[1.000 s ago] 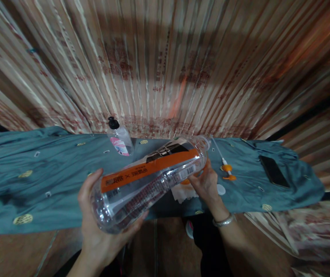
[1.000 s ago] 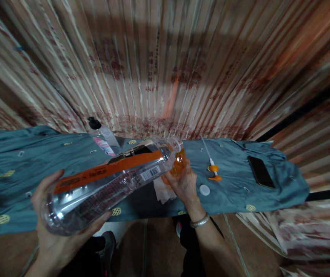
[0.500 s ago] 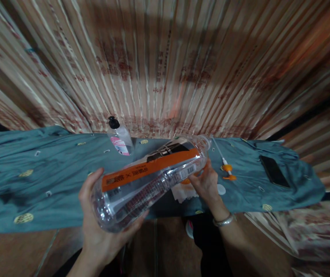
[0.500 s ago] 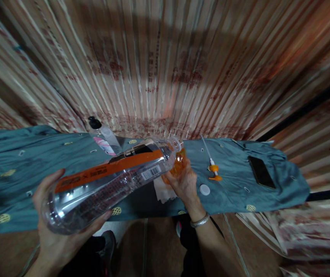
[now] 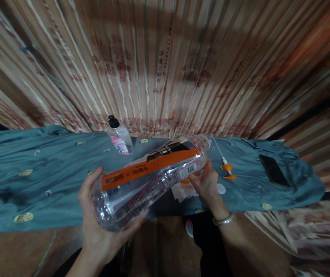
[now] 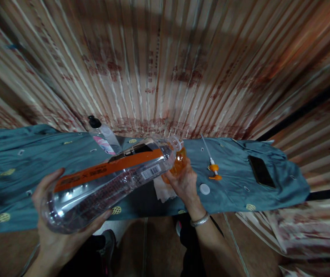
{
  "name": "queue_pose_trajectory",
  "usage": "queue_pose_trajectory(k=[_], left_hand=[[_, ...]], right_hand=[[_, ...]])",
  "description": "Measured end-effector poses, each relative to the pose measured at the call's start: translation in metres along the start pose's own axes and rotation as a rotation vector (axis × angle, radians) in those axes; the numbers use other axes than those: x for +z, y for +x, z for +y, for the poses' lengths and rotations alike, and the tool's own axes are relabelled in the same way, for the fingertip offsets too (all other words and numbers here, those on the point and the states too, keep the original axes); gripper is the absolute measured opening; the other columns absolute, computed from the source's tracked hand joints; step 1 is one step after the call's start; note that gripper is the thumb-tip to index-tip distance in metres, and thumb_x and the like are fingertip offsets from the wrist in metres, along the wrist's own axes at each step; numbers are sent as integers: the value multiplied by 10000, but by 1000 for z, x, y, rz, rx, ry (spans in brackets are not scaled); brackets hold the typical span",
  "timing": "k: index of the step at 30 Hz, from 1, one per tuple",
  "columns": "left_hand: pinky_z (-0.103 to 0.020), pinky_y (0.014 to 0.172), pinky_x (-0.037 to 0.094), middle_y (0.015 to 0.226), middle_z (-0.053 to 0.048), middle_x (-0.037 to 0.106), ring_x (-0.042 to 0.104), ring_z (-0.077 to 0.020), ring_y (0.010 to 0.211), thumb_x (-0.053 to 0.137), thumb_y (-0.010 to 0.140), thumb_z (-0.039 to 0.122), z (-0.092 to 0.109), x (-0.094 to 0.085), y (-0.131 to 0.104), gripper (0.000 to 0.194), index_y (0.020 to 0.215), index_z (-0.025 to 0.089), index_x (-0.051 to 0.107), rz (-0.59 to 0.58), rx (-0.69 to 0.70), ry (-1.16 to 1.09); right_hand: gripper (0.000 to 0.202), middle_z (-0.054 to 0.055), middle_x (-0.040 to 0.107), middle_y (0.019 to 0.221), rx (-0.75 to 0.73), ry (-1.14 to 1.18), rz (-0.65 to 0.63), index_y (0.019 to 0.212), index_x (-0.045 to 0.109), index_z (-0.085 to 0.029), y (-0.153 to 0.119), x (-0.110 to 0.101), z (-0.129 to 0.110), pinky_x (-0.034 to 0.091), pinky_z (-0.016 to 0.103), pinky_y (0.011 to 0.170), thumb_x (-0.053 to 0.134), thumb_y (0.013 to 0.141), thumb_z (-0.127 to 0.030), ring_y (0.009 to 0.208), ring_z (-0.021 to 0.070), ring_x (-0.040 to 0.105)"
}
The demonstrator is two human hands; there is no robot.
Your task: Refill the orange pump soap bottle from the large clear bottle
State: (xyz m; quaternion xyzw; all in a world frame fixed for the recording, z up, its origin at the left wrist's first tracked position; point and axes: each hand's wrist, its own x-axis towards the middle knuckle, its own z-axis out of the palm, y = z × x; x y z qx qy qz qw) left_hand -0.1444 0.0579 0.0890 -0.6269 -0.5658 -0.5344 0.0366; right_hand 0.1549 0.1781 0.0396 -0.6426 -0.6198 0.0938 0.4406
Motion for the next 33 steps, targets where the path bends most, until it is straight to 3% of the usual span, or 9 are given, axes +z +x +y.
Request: queue_pose_trajectory(k=[6, 12, 19, 22, 25, 27, 33], left_hand=[[-615, 1021, 742, 1522, -98, 663, 789, -409, 1230, 1026, 688, 464, 1, -1, 1, 1263, 1796, 456, 419, -20, 5, -6], [-670, 1096, 712, 1518, -89, 673, 764, -436, 1274, 1054, 592, 467, 2, 1, 1, 1195, 1684, 443, 567, 38, -81, -63], [-584, 918, 744, 1420, -91, 699, 776, -383, 1130, 1005, 704, 486, 12, 4, 6, 1182, 1762, 442, 479, 6, 10, -41], [-617, 953, 728, 1454, -88, 685, 770, -392, 1135, 985, 682, 570, 14, 6, 8, 1148, 1729, 438, 532, 99, -11, -43], [-582, 938, 729, 1434, -75, 694, 775, -370, 1100, 1070, 585, 559, 9, 4, 7, 1282, 1734, 433, 516, 27, 32, -24], [-558, 946, 731, 1446, -81, 691, 775, -363, 1130, 1066, 622, 500, 6, 1, 6, 1275, 1754, 427, 483, -4, 18, -21], [-584, 973, 715, 1390, -74, 698, 758, -349, 1086, 1026, 663, 578, 13, 7, 8, 1212, 1747, 401, 513, 58, 30, -40]], right_hand=[[539, 145, 877, 970, -6, -4, -5, 1201, 611, -257, -1, 1, 0, 692, 486, 730, 723, 860, -660, 792, 350, 836], [529, 146, 880, 991, -16, -5, -6, 1201, 608, -263, -1, 1, 1, 693, 493, 736, 737, 854, -641, 813, 363, 844], [504, 135, 862, 934, -7, -28, -9, 1170, 607, -259, -1, 0, 1, 703, 513, 741, 722, 839, -622, 792, 362, 845], [469, 130, 861, 953, -12, -22, -3, 1165, 596, -278, -1, 0, 0, 709, 542, 755, 725, 848, -598, 817, 371, 845], [475, 139, 864, 961, -2, -1, 2, 1145, 580, -283, -1, 0, -1, 713, 545, 768, 724, 832, -610, 840, 380, 850], [493, 142, 860, 935, 11, 7, -8, 1128, 572, -276, 0, -1, -2, 711, 522, 752, 729, 815, -622, 823, 377, 849], [505, 148, 851, 919, 14, 4, -13, 1124, 574, -265, 1, -1, -2, 700, 518, 732, 728, 811, -631, 799, 374, 839]])
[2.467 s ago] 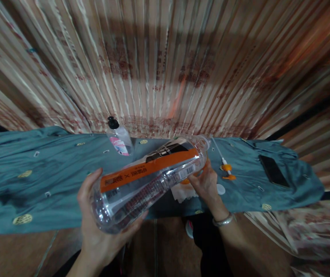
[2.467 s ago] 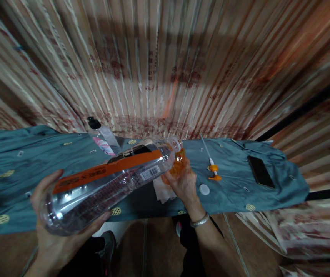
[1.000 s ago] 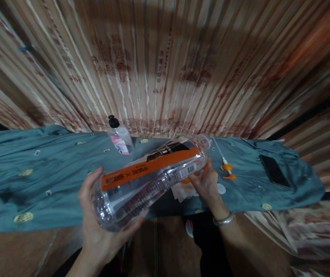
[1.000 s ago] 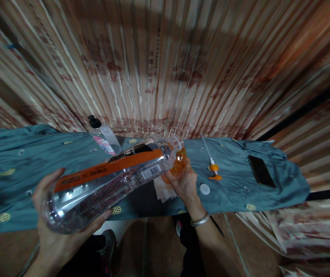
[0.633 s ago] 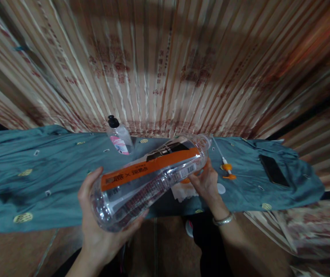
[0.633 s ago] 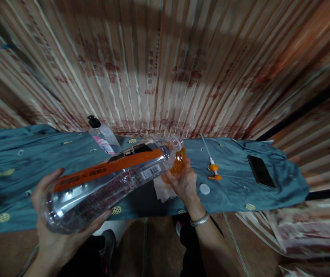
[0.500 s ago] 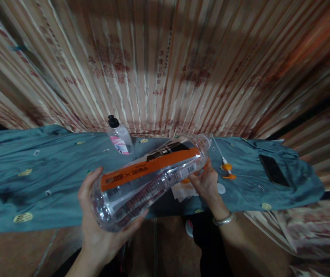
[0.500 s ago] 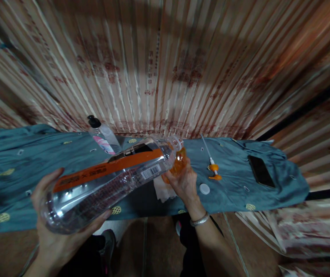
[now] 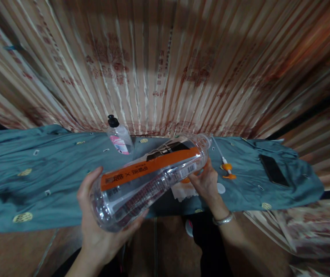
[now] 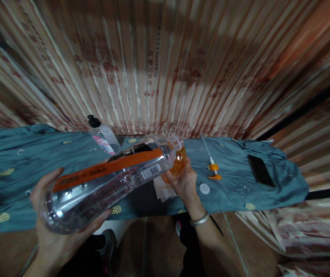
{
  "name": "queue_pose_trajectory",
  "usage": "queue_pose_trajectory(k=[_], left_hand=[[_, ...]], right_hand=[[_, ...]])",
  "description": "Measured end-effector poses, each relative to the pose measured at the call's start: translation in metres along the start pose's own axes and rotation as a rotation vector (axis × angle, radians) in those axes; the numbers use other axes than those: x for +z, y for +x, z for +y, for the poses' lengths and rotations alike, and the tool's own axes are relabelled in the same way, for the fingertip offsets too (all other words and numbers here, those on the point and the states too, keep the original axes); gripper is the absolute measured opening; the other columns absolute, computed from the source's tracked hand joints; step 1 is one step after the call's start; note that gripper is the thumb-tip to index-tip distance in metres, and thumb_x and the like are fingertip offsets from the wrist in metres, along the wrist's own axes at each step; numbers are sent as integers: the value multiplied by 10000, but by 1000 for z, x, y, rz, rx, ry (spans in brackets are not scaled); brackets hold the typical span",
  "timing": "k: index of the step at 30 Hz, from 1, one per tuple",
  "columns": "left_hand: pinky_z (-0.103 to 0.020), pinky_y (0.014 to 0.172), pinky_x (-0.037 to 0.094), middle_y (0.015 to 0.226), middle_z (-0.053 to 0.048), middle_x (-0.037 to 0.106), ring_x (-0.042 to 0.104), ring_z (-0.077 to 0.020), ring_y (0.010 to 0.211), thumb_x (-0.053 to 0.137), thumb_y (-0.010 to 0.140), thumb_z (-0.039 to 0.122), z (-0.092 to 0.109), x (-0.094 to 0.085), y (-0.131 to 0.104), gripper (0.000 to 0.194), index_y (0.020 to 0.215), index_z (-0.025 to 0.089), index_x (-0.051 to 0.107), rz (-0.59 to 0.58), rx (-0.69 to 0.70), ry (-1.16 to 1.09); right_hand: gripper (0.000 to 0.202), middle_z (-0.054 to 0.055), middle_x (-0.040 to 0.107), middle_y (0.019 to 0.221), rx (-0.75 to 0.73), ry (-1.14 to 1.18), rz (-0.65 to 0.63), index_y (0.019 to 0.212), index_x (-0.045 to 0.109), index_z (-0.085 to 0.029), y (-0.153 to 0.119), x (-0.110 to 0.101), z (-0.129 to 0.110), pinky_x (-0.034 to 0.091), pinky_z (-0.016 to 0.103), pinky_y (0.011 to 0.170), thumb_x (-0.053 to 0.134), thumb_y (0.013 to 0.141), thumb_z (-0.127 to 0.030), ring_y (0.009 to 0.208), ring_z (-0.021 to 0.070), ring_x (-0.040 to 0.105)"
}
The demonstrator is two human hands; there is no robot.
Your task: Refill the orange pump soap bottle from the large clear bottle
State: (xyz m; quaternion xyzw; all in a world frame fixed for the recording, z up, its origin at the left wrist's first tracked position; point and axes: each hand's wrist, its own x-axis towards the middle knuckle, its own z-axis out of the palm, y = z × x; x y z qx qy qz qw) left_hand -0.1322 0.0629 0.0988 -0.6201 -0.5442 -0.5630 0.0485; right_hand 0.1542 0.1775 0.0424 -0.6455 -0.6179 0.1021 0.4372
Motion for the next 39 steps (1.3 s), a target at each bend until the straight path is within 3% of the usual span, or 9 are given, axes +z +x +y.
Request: queue_pose_trajectory(k=[4, 10, 17, 21, 27, 39], left_hand=[[-585, 995, 711, 1412, -79, 684, 752, -356, 1116, 955, 734, 599, 5, 6, 0, 1122, 1751, 414, 519, 40, -45, -16], [-614, 1055, 700, 1423, -78, 683, 744, -371, 1146, 974, 701, 621, 3, 5, -1, 1157, 1750, 426, 525, 39, -41, -8], [-582, 924, 735, 1369, -78, 709, 782, -366, 1080, 970, 721, 593, 7, 3, 2, 1151, 1762, 432, 505, 32, -44, -30], [-545, 808, 728, 1289, -61, 724, 785, -348, 1013, 961, 749, 593, 4, 1, 5, 1177, 1796, 461, 437, -43, 24, -1], [-594, 928, 717, 1366, -67, 706, 776, -372, 1087, 937, 745, 651, 8, 5, 1, 1125, 1763, 469, 495, 41, -59, -20], [-568, 841, 727, 1327, -75, 705, 777, -356, 1036, 943, 741, 617, 7, 5, 1, 1131, 1764, 429, 499, 33, -29, -17]], right_hand=[[529, 141, 854, 917, -2, 3, 15, 1140, 592, -261, -1, 1, 2, 687, 516, 730, 717, 831, -671, 783, 371, 830], [494, 119, 859, 919, -28, -2, 22, 1146, 590, -280, -1, 2, 4, 677, 503, 722, 731, 849, -649, 754, 352, 813], [503, 125, 846, 888, -34, -31, 26, 1139, 597, -262, -1, 3, 5, 672, 489, 705, 723, 840, -646, 745, 354, 816], [483, 116, 849, 903, -32, -46, 18, 1168, 600, -268, -2, 3, 7, 679, 510, 719, 725, 854, -613, 756, 358, 819], [469, 118, 839, 919, -47, -28, 29, 1178, 587, -268, -2, 3, 5, 679, 515, 730, 718, 852, -580, 782, 360, 817], [461, 131, 841, 893, -7, -14, 10, 1097, 561, -274, 0, 0, 1, 685, 506, 725, 702, 812, -608, 782, 368, 833]])
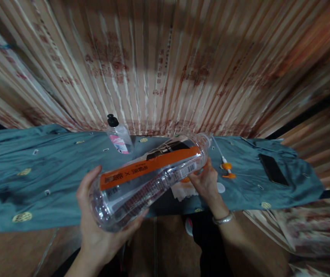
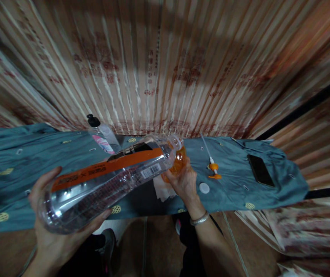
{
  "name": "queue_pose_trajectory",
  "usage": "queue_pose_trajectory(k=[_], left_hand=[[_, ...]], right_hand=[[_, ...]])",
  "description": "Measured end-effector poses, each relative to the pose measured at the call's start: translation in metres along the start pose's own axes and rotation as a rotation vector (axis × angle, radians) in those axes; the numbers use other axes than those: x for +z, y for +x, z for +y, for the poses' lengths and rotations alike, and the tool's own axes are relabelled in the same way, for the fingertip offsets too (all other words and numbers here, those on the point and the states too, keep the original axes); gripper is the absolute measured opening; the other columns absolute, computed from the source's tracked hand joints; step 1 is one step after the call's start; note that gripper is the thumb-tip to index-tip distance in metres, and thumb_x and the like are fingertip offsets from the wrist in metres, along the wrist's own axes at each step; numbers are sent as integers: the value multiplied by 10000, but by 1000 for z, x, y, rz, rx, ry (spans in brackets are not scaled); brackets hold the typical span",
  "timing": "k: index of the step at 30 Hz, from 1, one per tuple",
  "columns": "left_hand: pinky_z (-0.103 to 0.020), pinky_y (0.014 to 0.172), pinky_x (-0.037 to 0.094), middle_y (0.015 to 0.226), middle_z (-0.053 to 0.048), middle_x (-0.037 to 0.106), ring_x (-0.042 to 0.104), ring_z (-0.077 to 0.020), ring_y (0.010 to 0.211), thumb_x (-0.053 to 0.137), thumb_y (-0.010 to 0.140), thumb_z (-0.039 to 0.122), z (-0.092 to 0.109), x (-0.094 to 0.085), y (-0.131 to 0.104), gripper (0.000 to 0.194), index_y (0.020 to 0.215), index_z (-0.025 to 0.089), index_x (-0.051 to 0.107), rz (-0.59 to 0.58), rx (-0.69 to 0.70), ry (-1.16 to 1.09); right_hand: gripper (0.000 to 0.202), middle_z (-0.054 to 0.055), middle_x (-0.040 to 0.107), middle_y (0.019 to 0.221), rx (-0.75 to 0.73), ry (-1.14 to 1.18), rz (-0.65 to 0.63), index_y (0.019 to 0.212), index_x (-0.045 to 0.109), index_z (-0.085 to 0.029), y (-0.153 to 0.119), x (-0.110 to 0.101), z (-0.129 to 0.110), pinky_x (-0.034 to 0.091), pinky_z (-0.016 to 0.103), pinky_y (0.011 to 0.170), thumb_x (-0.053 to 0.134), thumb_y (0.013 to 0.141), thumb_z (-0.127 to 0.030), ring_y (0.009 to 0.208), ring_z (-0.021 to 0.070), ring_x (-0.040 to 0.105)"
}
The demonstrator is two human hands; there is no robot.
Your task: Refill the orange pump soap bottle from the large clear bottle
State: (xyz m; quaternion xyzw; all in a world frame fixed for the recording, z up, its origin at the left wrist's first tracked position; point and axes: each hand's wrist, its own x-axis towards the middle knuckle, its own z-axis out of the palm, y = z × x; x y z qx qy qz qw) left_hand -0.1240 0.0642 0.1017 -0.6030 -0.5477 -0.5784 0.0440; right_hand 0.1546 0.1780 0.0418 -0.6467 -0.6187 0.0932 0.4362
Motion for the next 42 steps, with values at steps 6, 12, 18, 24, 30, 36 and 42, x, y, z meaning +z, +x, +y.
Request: queue_pose_trajectory(k=[6, 12, 18, 24, 30, 36, 42], left_hand=[[-613, 943, 715, 1391, -88, 683, 749, -365, 1078, 975, 698, 669, -4, 1, -1, 1180, 1749, 394, 515, 9, 8, 19], [-528, 837, 713, 1294, -61, 724, 755, -323, 1007, 988, 693, 640, 0, 1, 2, 1171, 1741, 387, 533, 6, 22, 1], [-589, 877, 720, 1321, -73, 712, 767, -360, 1027, 966, 707, 588, 3, 1, -1, 1125, 1734, 434, 532, 14, -29, -20], [-601, 899, 718, 1353, -79, 707, 762, -367, 1041, 1004, 697, 563, -5, -7, 4, 1199, 1763, 431, 471, -80, 45, 24], [-604, 967, 703, 1401, -90, 690, 750, -367, 1096, 986, 710, 589, -3, -3, 1, 1144, 1737, 395, 522, -8, 16, 7], [-568, 845, 734, 1388, -87, 681, 770, -371, 1072, 1007, 679, 585, -8, -8, 1, 1239, 1781, 446, 457, -75, 34, 32], [-584, 894, 746, 1404, -73, 703, 783, -371, 1096, 1021, 672, 503, -14, -13, 1, 1259, 1788, 476, 437, -100, 27, 25]], right_hand=[[500, 135, 848, 898, 12, -16, 6, 1123, 575, -268, 0, 1, -1, 688, 509, 725, 708, 803, -629, 799, 380, 840], [534, 124, 843, 889, 17, -12, -2, 1167, 598, -254, -1, 1, 1, 690, 500, 720, 714, 806, -630, 782, 369, 835], [479, 122, 850, 905, -15, -12, -4, 1149, 596, -271, -1, 0, 2, 681, 504, 716, 725, 842, -616, 765, 356, 819], [508, 149, 845, 884, 2, 12, 4, 1115, 583, -252, 0, 0, 0, 683, 483, 706, 713, 802, -629, 786, 373, 843], [497, 140, 856, 893, -14, -14, 2, 1127, 585, -257, 0, 0, 2, 679, 482, 701, 695, 833, -643, 778, 362, 839], [527, 133, 853, 864, -5, -12, 5, 1139, 591, -259, -1, 1, 1, 662, 473, 684, 717, 824, -663, 737, 359, 820], [536, 111, 844, 860, 3, -18, -7, 1164, 594, -268, 0, 1, 3, 651, 463, 682, 718, 843, -679, 740, 355, 813]])
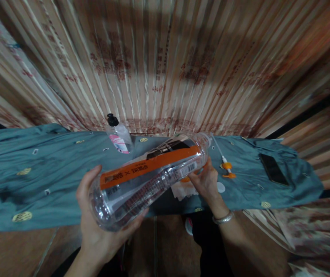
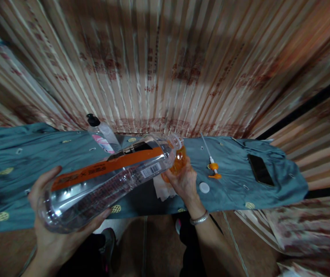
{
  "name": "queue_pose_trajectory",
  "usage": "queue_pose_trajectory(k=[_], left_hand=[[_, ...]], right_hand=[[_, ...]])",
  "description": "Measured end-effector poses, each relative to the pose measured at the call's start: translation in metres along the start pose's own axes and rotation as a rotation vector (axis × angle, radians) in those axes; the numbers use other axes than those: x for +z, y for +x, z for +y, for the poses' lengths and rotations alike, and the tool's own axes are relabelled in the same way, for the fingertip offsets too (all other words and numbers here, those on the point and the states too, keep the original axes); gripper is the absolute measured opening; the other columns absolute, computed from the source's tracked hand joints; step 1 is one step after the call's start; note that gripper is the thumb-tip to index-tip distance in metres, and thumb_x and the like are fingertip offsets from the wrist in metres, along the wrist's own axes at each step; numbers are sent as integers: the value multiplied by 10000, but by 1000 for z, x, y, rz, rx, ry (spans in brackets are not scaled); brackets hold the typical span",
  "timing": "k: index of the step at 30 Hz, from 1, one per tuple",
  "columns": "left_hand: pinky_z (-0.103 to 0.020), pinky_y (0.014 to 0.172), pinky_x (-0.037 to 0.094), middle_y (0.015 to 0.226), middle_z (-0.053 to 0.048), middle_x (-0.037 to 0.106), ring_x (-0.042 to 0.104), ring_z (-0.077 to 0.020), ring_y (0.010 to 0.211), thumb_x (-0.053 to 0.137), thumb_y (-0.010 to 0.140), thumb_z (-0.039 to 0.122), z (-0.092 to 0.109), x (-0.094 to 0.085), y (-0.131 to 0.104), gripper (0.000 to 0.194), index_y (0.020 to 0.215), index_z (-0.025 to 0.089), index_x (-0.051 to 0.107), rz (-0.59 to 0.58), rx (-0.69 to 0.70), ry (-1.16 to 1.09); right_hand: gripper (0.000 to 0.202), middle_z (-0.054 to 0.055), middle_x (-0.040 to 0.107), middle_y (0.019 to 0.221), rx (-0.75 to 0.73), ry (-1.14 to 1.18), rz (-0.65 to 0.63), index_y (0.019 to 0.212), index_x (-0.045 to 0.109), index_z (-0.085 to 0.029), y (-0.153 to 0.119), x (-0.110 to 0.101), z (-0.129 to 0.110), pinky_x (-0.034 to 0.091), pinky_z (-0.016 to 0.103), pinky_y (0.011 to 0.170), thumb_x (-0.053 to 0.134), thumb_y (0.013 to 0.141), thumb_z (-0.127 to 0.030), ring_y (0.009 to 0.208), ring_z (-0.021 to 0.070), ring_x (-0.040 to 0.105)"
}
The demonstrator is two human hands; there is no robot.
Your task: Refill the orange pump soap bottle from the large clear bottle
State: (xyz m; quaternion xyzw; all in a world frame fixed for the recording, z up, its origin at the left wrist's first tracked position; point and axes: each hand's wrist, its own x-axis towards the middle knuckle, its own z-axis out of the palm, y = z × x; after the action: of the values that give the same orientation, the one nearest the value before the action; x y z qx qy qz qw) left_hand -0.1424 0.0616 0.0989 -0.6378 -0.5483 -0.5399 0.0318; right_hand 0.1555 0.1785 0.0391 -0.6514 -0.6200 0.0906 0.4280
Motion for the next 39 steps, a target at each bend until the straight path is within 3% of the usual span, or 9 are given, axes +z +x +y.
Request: queue_pose_trajectory(k=[3, 7, 13, 15, 20, 22, 28, 33, 39], left_hand=[[-620, 942, 737, 1419, -68, 701, 773, -380, 1123, 1015, 667, 497, 7, 5, -1, 1215, 1759, 493, 480, 26, -38, -24], [-661, 1011, 706, 1367, -71, 711, 758, -370, 1080, 1007, 659, 574, 14, 13, 0, 1166, 1722, 427, 551, 118, -57, -61], [-622, 915, 735, 1392, -84, 692, 761, -361, 1075, 1029, 644, 586, 6, 8, 2, 1242, 1756, 417, 500, 92, 2, -11], [-588, 880, 750, 1372, -76, 709, 770, -357, 1067, 1050, 634, 524, 2, 6, 2, 1266, 1761, 447, 480, 20, 5, -4], [-628, 983, 738, 1485, -94, 668, 762, -399, 1171, 1029, 641, 565, 0, 4, -2, 1223, 1741, 432, 511, 79, -37, -9], [-609, 992, 738, 1518, -99, 656, 761, -394, 1192, 1036, 667, 533, 0, 4, -3, 1237, 1765, 433, 475, 19, -20, 0], [-591, 855, 759, 1351, -85, 727, 795, -375, 1042, 1036, 671, 518, -3, 1, 0, 1261, 1785, 440, 450, 2, 25, -2], [-555, 896, 763, 1447, -103, 693, 790, -377, 1133, 1042, 681, 491, -4, -1, -3, 1280, 1800, 429, 423, -14, 22, 17], [-596, 952, 744, 1464, -105, 661, 758, -382, 1149, 1029, 680, 525, -2, 2, -1, 1263, 1792, 423, 440, 9, 26, 24]], right_hand=[[541, 117, 849, 878, 8, 3, -7, 1170, 602, -263, 0, -1, 1, 664, 484, 704, 738, 823, -655, 763, 366, 822], [494, 111, 852, 906, -1, -4, -10, 1206, 602, -276, -1, -1, 1, 675, 515, 725, 737, 837, -576, 768, 360, 816], [514, 120, 844, 873, -16, -4, 10, 1185, 601, -257, -1, 0, 1, 664, 499, 697, 720, 839, -619, 751, 367, 820], [544, 124, 842, 863, -12, -7, 13, 1185, 606, -243, 0, 0, 1, 659, 494, 691, 727, 828, -634, 744, 371, 822], [531, 116, 868, 905, -5, 5, 0, 1220, 619, -262, 0, -1, 0, 671, 511, 717, 733, 842, -618, 752, 364, 824], [515, 115, 868, 910, -4, 12, -6, 1203, 616, -263, 0, -2, 0, 674, 494, 719, 740, 839, -606, 764, 357, 828], [490, 114, 854, 894, -4, -19, 1, 1165, 592, -273, -1, 0, 2, 675, 498, 725, 737, 833, -603, 761, 354, 824], [534, 121, 858, 905, -8, -14, 4, 1202, 600, -272, -1, 1, 4, 682, 517, 731, 742, 836, -632, 780, 364, 822], [581, 126, 858, 917, 10, 8, 2, 1242, 624, -249, 0, -1, 1, 698, 537, 749, 754, 828, -635, 793, 373, 828]])
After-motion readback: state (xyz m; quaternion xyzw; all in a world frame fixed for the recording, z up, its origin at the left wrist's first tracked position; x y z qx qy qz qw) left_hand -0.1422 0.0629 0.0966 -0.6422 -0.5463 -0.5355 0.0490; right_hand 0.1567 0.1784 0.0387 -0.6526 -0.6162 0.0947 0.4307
